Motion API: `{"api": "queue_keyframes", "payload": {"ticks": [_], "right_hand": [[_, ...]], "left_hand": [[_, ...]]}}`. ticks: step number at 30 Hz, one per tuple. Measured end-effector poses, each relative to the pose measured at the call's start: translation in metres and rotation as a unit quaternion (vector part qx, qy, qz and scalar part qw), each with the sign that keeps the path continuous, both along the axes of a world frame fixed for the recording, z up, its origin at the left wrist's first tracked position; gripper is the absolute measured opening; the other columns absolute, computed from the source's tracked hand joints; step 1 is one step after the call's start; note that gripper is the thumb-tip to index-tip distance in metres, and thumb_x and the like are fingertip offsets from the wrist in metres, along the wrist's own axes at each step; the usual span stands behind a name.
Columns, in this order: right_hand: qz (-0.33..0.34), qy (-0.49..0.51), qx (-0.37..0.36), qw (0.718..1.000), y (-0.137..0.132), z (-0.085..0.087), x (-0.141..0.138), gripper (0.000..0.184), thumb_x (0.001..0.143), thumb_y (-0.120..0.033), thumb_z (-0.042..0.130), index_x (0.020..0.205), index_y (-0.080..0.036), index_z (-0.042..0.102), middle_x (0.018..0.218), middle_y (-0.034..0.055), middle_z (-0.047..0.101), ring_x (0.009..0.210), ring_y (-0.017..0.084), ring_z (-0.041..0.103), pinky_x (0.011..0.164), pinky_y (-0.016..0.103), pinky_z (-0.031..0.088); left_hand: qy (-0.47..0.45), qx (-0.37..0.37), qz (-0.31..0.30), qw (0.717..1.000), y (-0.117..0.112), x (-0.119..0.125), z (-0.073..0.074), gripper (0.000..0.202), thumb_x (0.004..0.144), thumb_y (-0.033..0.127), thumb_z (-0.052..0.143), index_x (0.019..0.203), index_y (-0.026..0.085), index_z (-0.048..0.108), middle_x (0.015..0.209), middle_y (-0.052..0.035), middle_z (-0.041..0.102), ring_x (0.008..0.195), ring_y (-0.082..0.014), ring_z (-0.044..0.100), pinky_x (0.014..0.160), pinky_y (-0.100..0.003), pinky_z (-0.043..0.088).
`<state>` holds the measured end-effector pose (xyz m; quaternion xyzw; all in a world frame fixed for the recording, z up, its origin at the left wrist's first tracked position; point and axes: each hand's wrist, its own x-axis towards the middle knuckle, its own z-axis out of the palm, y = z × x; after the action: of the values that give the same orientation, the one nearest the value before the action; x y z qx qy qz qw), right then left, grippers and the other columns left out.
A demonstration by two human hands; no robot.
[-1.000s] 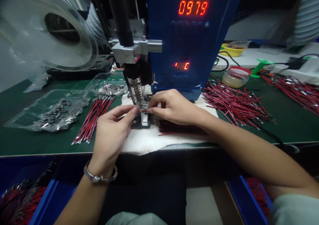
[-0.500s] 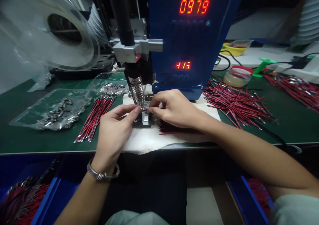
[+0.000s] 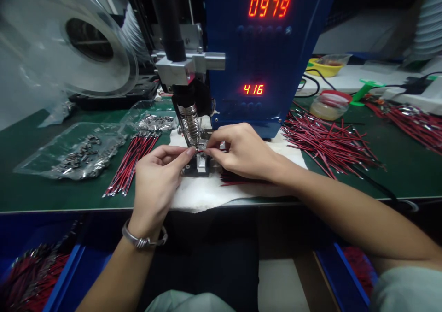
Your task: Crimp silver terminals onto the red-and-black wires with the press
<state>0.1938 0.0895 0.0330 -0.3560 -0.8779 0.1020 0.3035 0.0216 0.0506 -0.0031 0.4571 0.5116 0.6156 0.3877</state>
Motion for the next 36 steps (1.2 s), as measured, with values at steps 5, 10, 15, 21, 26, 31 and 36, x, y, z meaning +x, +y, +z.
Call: {"api": "queue_keyframes", "payload": {"ticks": [5, 10, 15, 21, 26, 31, 36], "right_hand": [[-0.003, 0.001, 0.015, 1.000, -0.0024, 0.0007, -0.0008, 0.011, 0.081, -0.018, 0.061, 0.078, -0.014, 0.072, 0.074, 0.0033, 0.069, 0.063, 0.012, 0.057, 0.060, 0.023, 0.040], [-0.003, 0.005, 0.021, 1.000, -0.0044, 0.0009, -0.0016, 0.011, 0.079, -0.017, 0.062, 0.077, -0.015, 0.072, 0.071, 0.0024, 0.068, 0.061, 0.011, 0.057, 0.058, 0.022, 0.040], [-0.028, 0.022, 0.027, 0.999, -0.0043, -0.0021, -0.0025, 0.010, 0.078, -0.017, 0.062, 0.076, -0.015, 0.072, 0.071, 0.0020, 0.068, 0.059, 0.010, 0.056, 0.056, 0.022, 0.038], [-0.042, 0.030, 0.015, 0.999, -0.0057, -0.0030, -0.0032, 0.010, 0.077, -0.016, 0.063, 0.077, -0.015, 0.073, 0.071, 0.0011, 0.069, 0.058, 0.010, 0.056, 0.055, 0.021, 0.038], [-0.047, 0.034, 0.004, 0.998, -0.0056, -0.0027, -0.0047, 0.010, 0.076, -0.016, 0.063, 0.076, -0.015, 0.072, 0.069, 0.0006, 0.069, 0.057, 0.010, 0.056, 0.054, 0.022, 0.037], [-0.056, 0.034, -0.004, 0.998, -0.0055, -0.0035, -0.0044, 0.011, 0.078, -0.019, 0.063, 0.076, -0.015, 0.073, 0.069, 0.0008, 0.069, 0.056, 0.010, 0.055, 0.053, 0.022, 0.037], [-0.056, 0.031, -0.014, 0.998, -0.0062, -0.0026, -0.0040, 0.012, 0.078, -0.019, 0.063, 0.077, -0.015, 0.073, 0.069, 0.0010, 0.069, 0.057, 0.010, 0.056, 0.054, 0.022, 0.038]], "left_hand": [[0.023, 0.007, 0.010, 1.000, 0.0000, -0.0018, -0.0016, 0.023, 0.070, 0.035, 0.076, 0.074, 0.012, 0.071, 0.072, -0.0066, 0.069, 0.063, -0.0128, 0.058, 0.056, -0.022, 0.043], [0.016, 0.000, 0.010, 1.000, 0.0001, -0.0016, -0.0008, 0.023, 0.067, 0.034, 0.079, 0.072, 0.013, 0.071, 0.071, -0.0064, 0.069, 0.061, -0.0130, 0.058, 0.057, -0.023, 0.043], [0.010, -0.005, 0.013, 1.000, 0.0002, -0.0009, 0.0003, 0.022, 0.067, 0.034, 0.078, 0.072, 0.013, 0.071, 0.070, -0.0054, 0.068, 0.060, -0.0126, 0.057, 0.057, -0.023, 0.044], [0.013, -0.002, 0.012, 1.000, 0.0001, -0.0014, -0.0012, 0.024, 0.067, 0.034, 0.078, 0.074, 0.012, 0.072, 0.073, -0.0069, 0.069, 0.063, -0.0135, 0.058, 0.058, -0.023, 0.043], [0.017, -0.003, 0.015, 1.000, -0.0001, -0.0018, -0.0009, 0.025, 0.067, 0.036, 0.078, 0.074, 0.013, 0.072, 0.073, -0.0067, 0.069, 0.062, -0.0134, 0.058, 0.056, -0.022, 0.042], [0.020, -0.005, 0.014, 1.000, 0.0005, -0.0026, -0.0019, 0.024, 0.068, 0.036, 0.077, 0.074, 0.013, 0.072, 0.071, -0.0062, 0.069, 0.060, -0.0129, 0.057, 0.055, -0.023, 0.042], [0.016, -0.004, 0.007, 1.000, 0.0006, -0.0031, -0.0039, 0.025, 0.069, 0.036, 0.077, 0.077, 0.013, 0.072, 0.076, -0.0078, 0.070, 0.064, -0.0140, 0.059, 0.056, -0.022, 0.042]]}}
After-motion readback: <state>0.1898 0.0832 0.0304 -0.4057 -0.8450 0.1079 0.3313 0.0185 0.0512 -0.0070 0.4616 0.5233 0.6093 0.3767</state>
